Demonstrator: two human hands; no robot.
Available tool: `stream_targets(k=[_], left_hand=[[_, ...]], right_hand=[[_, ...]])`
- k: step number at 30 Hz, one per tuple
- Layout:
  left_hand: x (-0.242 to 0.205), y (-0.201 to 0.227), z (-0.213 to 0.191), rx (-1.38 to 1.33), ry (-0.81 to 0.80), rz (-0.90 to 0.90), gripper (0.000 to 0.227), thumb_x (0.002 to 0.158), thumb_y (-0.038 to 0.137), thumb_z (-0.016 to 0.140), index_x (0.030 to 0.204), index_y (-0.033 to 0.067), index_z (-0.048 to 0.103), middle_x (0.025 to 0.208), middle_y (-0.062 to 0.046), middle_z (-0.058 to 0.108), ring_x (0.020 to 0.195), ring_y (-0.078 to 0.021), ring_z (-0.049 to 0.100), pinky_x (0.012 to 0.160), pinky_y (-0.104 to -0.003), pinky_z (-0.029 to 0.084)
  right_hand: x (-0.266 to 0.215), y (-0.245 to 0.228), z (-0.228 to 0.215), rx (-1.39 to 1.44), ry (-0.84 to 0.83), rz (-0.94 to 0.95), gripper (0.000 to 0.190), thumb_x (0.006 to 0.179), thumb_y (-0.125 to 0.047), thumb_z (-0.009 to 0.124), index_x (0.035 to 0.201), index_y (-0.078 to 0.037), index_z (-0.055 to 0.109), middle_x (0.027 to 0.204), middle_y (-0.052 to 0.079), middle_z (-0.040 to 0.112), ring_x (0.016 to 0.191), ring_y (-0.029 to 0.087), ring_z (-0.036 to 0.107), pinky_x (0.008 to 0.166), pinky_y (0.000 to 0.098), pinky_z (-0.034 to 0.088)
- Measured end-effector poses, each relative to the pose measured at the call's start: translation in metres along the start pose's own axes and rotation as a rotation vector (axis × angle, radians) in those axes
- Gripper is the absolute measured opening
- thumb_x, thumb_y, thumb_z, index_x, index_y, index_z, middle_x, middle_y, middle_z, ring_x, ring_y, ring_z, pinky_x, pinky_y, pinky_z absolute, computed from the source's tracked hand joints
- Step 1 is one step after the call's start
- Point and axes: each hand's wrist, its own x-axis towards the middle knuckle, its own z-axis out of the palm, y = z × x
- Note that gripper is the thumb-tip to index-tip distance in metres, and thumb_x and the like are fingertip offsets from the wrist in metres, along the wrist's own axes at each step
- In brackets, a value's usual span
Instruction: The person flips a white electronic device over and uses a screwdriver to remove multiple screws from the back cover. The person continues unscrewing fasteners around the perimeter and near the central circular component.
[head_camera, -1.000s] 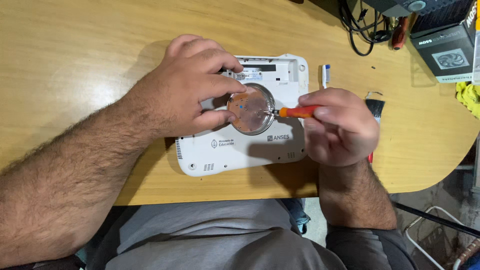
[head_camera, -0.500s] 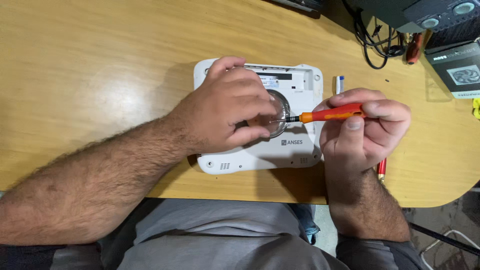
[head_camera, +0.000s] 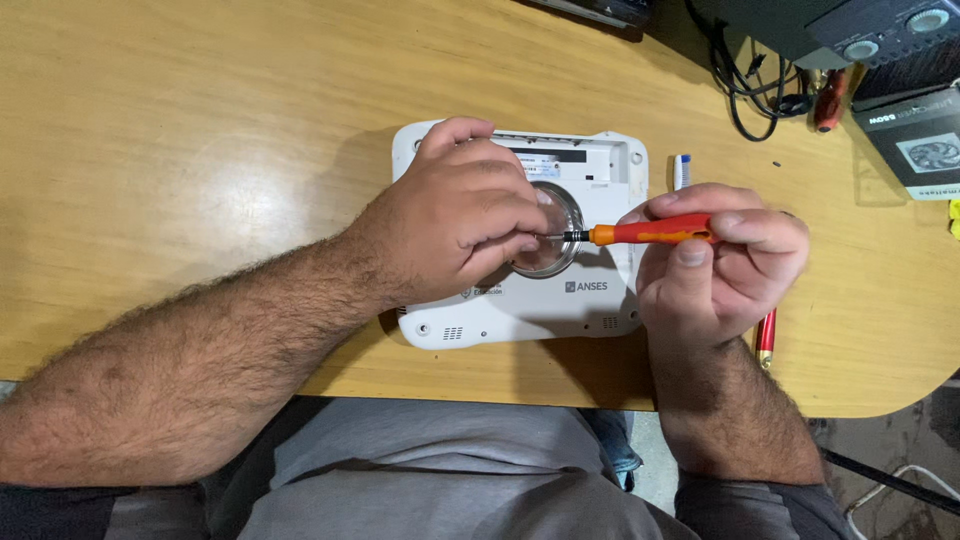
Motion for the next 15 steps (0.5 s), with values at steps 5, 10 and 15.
stream_targets(k=[5, 10, 15], left_hand=[[-0.003, -0.004, 0.004, -0.019, -0.007, -0.011, 0.017, 0.096, 0.005, 0.069, 0.109, 0.0157, 0.071, 0.107, 0.004, 0.073, 0.106, -0.0256, 0.064, 0.113, -0.055, 0.03], [-0.004, -0.005, 0.009, 0.01, -0.03, -0.052, 0.024, 0.097, 0.005, 0.068, 0.114, 0.0202, 0.075, 0.107, 0.008, 0.073, 0.107, -0.0224, 0.063, 0.114, -0.053, 0.028], [-0.006, -0.006, 0.011, 0.01, -0.021, -0.068, 0.02, 0.098, 0.005, 0.068, 0.108, 0.0203, 0.076, 0.106, 0.008, 0.074, 0.108, -0.0236, 0.063, 0.115, -0.054, 0.027]], right_hand=[[0.004, 0.001, -0.002, 0.015, -0.047, -0.107, 0.019, 0.107, -0.018, 0.053, 0.114, -0.009, 0.038, 0.093, 0.027, 0.054, 0.073, 0.031, 0.06, 0.058, 0.0397, 0.062], [0.005, -0.001, -0.002, 0.022, -0.085, -0.167, 0.018, 0.107, -0.016, 0.053, 0.118, -0.009, 0.04, 0.094, 0.026, 0.055, 0.076, 0.032, 0.062, 0.058, 0.0412, 0.064], [0.003, 0.008, -0.01, 0.043, -0.149, -0.271, 0.016, 0.106, -0.009, 0.054, 0.117, -0.007, 0.043, 0.097, 0.026, 0.059, 0.078, 0.03, 0.067, 0.059, 0.0349, 0.065]])
